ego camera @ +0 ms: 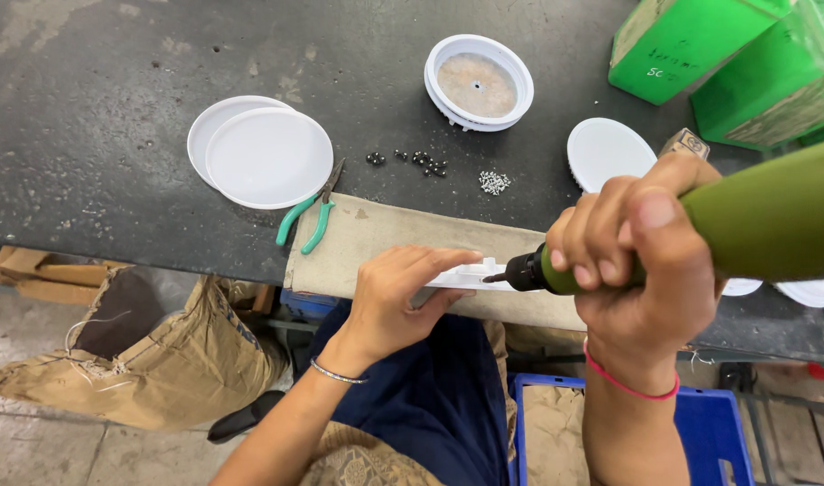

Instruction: The person assembles white plastic light fixture components by inserting small metal parts into holes and securing them with a green pneumatic tool. They wipe the components with a cloth, place them into a blue crate, and repeat the process with additional units.

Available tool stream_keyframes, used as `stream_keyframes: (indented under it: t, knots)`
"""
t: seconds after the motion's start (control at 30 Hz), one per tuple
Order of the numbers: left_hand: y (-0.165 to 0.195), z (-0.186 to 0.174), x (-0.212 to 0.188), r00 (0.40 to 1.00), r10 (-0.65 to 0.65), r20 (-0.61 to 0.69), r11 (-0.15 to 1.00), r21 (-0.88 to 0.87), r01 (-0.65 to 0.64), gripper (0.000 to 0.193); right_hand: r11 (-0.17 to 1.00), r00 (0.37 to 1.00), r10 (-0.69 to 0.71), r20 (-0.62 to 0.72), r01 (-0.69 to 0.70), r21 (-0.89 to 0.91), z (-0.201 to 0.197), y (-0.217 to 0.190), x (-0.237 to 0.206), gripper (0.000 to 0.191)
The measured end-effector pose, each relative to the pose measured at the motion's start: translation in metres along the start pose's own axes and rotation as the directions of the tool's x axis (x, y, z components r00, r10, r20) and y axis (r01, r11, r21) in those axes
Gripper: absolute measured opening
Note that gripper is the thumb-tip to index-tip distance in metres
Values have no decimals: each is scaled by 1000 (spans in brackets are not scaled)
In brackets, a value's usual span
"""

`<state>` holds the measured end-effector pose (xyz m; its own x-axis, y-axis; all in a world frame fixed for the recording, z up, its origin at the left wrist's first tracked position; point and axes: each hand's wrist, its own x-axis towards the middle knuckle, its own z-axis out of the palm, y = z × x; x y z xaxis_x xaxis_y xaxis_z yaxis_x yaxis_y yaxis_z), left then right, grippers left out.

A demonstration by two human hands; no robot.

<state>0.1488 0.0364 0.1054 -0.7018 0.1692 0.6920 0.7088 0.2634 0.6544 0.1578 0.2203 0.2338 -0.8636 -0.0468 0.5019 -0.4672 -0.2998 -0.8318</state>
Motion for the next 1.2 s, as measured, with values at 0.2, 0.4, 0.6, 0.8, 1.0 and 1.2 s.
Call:
stream_keyframes:
  t: [0.2, 0.4, 0.6, 0.8, 1.0, 1.2]
  knots:
    - [-4, 2, 9, 1000, -1, 1, 1000, 4, 1, 45, 999, 999, -12, 37, 13, -48, 5, 4, 6, 26]
    - [3, 1, 1, 999, 40, 28, 999, 17, -40, 45, 998, 995, 36, 88, -32, -46, 4, -3, 2, 31]
    - [5, -5, -13, 996, 53, 72, 995, 81, -59, 50, 991, 994, -92, -59, 85, -108, -21, 3, 11, 28]
    - [-11, -3, -21, 998, -21, -61, 1000, -23, 19, 38, 930, 988, -153, 28, 154, -335, -76, 42, 7, 52]
    - [-32, 3, -30, 802, -525, -283, 782, -532, 325, 27, 978, 905, 74, -420, -147, -145, -81, 122, -77, 68]
    - [-33, 35, -40, 687, -681, -253, 457, -880, 129, 46, 873, 783, 465, -414, -326, 364, -22, 179, -134, 66]
